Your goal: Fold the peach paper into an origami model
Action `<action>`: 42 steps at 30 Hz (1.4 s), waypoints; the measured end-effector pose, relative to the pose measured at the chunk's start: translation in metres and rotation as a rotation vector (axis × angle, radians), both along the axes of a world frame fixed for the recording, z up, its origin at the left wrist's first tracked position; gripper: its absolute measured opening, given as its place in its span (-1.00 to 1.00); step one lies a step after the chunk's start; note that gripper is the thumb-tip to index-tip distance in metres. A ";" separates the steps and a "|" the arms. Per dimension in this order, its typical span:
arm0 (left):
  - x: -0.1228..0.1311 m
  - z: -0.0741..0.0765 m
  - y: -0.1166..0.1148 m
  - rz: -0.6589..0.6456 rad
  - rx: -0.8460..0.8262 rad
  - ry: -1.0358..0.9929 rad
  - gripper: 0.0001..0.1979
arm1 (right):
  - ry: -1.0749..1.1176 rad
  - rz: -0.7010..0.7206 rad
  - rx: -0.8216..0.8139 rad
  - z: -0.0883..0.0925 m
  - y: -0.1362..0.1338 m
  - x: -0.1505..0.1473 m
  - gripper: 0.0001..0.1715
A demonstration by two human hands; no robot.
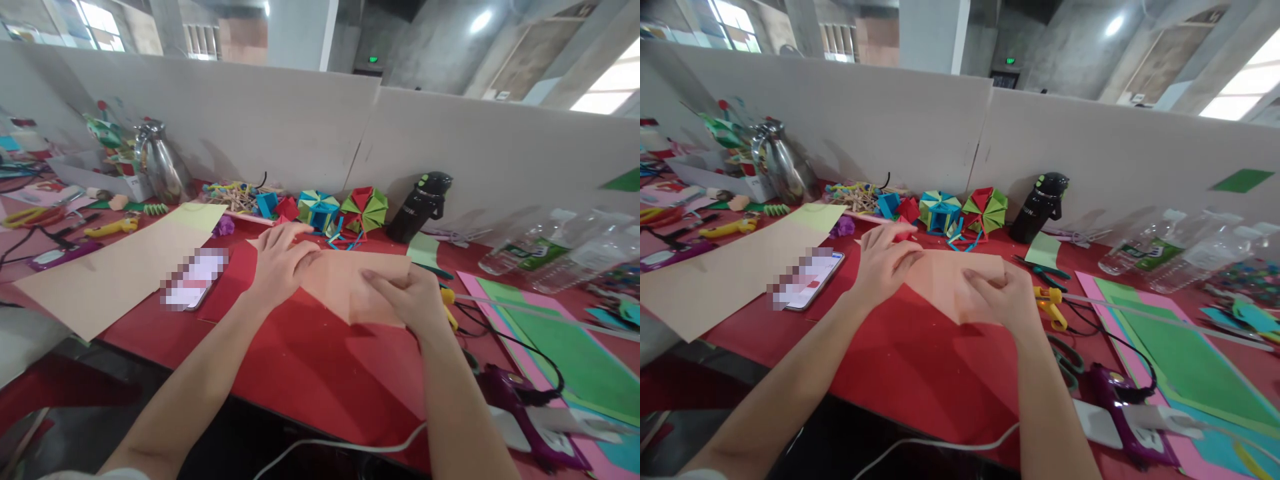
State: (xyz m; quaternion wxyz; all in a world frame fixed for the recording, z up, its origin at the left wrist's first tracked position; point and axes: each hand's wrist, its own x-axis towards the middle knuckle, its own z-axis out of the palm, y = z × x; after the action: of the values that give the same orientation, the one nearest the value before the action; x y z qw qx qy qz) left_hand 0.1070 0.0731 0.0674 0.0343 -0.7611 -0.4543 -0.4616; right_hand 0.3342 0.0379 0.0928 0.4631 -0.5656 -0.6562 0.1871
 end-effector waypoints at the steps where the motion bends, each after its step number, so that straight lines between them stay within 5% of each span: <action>1: -0.001 0.001 0.001 -0.045 -0.053 0.040 -0.71 | 0.010 -0.007 -0.038 0.000 -0.001 0.002 -0.64; 8: -0.010 -0.002 0.007 -0.231 -0.419 0.141 -0.75 | 0.007 0.185 -0.338 -0.006 0.001 0.014 -0.61; 12: -0.012 -0.001 0.003 -0.278 -0.526 0.188 -0.75 | 0.147 0.230 -0.342 -0.014 0.011 0.014 -0.49; 16: -0.010 -0.002 0.001 -0.285 -0.546 0.229 -0.74 | 0.208 0.200 -0.329 -0.023 0.020 0.015 -0.33; 22: -0.008 -0.009 0.003 -0.284 -0.567 0.270 -0.76 | 0.083 0.217 -0.349 -0.031 0.018 0.009 -0.58; 32: -0.006 -0.015 0.006 -0.209 -0.594 0.305 -0.71 | 0.159 0.188 -0.362 -0.040 0.020 0.000 -0.59; 42: -0.005 -0.016 0.005 -0.185 -0.581 0.341 -0.70 | 0.091 0.235 -0.323 -0.027 0.017 0.004 -0.52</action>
State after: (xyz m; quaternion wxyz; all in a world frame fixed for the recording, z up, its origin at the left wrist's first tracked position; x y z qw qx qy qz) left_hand 0.1017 0.0782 0.0514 -0.1504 -0.8433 -0.4835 -0.1804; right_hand 0.3384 0.0546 0.0662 0.3705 -0.5431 -0.6574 0.3682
